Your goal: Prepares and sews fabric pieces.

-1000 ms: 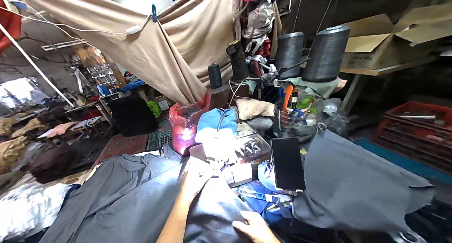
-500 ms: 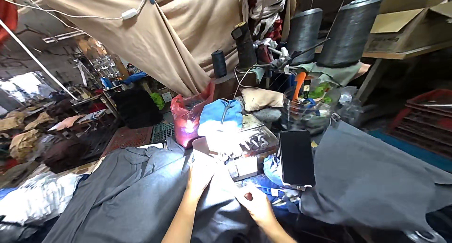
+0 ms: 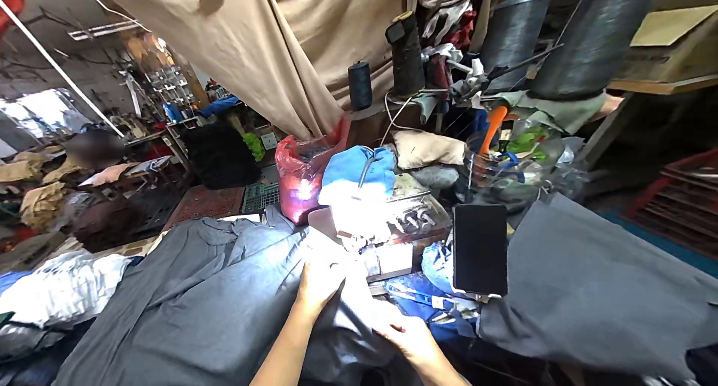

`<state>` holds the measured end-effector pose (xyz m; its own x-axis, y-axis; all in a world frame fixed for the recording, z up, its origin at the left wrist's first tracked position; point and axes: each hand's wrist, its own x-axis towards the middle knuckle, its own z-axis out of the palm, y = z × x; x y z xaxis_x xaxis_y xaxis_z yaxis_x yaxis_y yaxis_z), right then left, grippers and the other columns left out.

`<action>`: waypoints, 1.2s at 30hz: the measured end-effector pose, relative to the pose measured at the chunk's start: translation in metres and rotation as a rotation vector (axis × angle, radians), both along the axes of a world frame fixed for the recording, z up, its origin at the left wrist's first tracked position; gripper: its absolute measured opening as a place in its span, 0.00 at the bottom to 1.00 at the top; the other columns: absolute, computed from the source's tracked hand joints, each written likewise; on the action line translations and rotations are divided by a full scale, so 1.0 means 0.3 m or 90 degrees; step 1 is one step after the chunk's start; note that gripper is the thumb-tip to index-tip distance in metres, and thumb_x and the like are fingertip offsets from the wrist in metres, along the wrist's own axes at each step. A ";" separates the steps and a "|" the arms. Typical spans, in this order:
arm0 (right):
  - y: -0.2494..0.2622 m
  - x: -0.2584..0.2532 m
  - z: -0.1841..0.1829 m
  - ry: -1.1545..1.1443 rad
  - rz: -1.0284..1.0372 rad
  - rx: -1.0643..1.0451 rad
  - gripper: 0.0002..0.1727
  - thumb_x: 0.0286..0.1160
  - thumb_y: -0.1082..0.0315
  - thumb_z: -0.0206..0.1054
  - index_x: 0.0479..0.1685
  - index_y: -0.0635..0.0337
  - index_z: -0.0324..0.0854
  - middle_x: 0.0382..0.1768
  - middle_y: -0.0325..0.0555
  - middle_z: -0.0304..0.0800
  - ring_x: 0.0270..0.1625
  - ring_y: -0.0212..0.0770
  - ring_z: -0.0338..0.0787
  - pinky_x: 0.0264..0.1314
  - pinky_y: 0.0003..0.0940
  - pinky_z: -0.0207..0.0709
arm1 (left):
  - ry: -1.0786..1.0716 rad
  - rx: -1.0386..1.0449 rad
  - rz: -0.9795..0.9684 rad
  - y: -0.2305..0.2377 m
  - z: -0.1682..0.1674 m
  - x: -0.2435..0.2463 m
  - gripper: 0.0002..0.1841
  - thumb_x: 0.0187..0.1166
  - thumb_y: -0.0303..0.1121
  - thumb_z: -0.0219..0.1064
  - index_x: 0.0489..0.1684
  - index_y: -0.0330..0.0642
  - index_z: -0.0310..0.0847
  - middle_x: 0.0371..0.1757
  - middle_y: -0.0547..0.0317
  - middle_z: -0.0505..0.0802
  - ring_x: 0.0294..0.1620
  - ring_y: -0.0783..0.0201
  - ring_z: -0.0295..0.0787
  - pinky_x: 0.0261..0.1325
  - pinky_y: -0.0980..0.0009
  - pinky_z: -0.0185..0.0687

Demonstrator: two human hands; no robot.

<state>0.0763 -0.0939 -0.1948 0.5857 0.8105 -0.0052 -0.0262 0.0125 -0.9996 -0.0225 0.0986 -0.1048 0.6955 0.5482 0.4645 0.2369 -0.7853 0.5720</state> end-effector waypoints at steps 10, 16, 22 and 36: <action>0.044 0.028 0.045 -0.009 0.009 0.020 0.06 0.69 0.68 0.76 0.25 0.56 0.92 0.24 0.31 0.91 0.30 0.22 0.87 0.39 0.24 0.82 | 0.098 -0.125 0.096 0.016 0.059 0.057 0.15 0.73 0.40 0.74 0.45 0.36 0.93 0.51 0.47 0.95 0.60 0.55 0.90 0.71 0.55 0.80; 0.031 0.013 0.070 -0.025 -0.003 -0.001 0.08 0.69 0.71 0.76 0.24 0.59 0.91 0.22 0.32 0.89 0.28 0.22 0.84 0.39 0.25 0.80 | 0.074 -0.123 0.093 0.023 0.063 0.061 0.18 0.72 0.40 0.73 0.51 0.34 0.91 0.58 0.45 0.94 0.65 0.55 0.88 0.75 0.58 0.77; 0.131 0.016 0.109 -0.039 -0.067 -0.003 0.08 0.72 0.69 0.74 0.27 0.61 0.91 0.25 0.36 0.90 0.32 0.26 0.86 0.45 0.30 0.81 | 0.156 -0.121 0.181 0.073 0.107 0.116 0.21 0.80 0.38 0.68 0.65 0.32 0.84 0.60 0.41 0.92 0.66 0.51 0.88 0.76 0.54 0.76; 0.181 0.054 0.125 -0.179 -0.125 -0.066 0.12 0.68 0.67 0.72 0.19 0.61 0.85 0.19 0.38 0.82 0.28 0.31 0.80 0.37 0.36 0.74 | 0.128 0.025 0.245 0.189 0.063 0.078 0.17 0.83 0.39 0.64 0.63 0.44 0.89 0.79 0.53 0.83 0.84 0.53 0.73 0.89 0.52 0.60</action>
